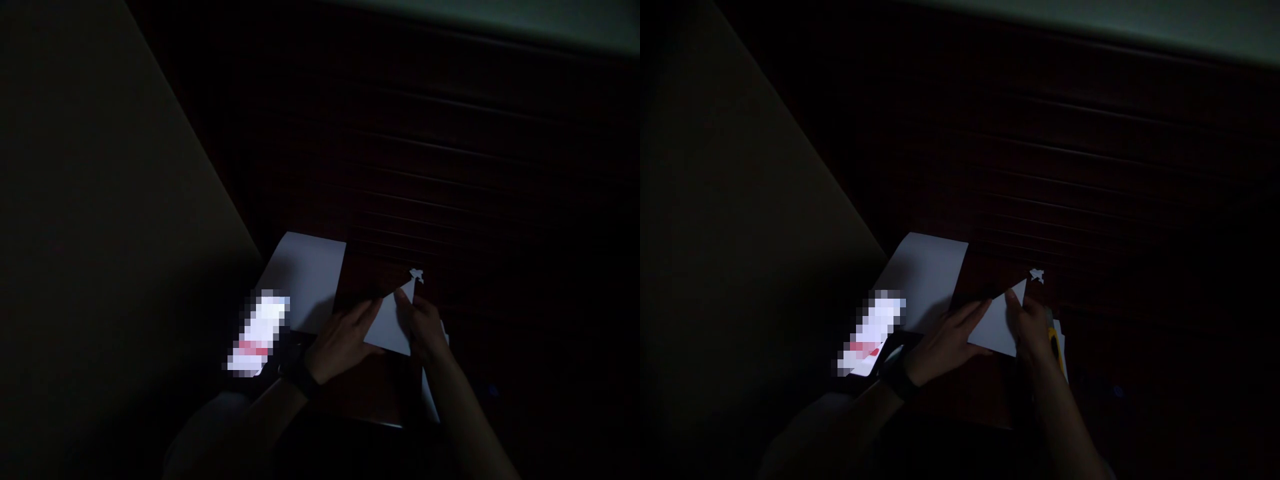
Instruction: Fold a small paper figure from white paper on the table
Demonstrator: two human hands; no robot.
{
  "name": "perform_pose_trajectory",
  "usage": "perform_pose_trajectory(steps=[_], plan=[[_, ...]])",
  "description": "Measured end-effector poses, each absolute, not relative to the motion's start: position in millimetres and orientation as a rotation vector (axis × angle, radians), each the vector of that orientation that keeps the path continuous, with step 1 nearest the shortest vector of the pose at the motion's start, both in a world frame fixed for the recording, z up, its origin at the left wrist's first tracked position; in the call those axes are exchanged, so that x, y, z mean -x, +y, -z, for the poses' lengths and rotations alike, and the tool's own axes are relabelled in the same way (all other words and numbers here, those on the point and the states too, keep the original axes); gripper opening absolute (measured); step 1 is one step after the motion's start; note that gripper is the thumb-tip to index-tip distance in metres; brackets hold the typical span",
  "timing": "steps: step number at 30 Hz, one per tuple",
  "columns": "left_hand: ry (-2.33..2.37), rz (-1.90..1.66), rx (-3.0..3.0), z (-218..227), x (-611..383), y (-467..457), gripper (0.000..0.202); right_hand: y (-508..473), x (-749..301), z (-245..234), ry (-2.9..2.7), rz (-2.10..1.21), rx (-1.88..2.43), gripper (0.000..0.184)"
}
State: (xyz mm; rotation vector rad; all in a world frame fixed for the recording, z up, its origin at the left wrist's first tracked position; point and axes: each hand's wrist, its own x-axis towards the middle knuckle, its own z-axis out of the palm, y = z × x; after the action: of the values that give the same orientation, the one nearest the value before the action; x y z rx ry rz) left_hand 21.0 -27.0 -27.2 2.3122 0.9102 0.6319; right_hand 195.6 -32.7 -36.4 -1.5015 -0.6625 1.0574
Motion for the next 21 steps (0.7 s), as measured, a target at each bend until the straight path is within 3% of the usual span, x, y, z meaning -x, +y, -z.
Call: perform_pose_trajectory(steps=[9, 21], plan=[[0.912, -0.839, -2.007, 20, -20, -15, 0.083, -33, -196, 26, -0.561, -1.147, 1.47, 0.057], [0.878, -0.881, -1.767, 14, -19, -12, 0.074, -39, -177, 18, -0.609, -1.319, 1.209, 0.048]])
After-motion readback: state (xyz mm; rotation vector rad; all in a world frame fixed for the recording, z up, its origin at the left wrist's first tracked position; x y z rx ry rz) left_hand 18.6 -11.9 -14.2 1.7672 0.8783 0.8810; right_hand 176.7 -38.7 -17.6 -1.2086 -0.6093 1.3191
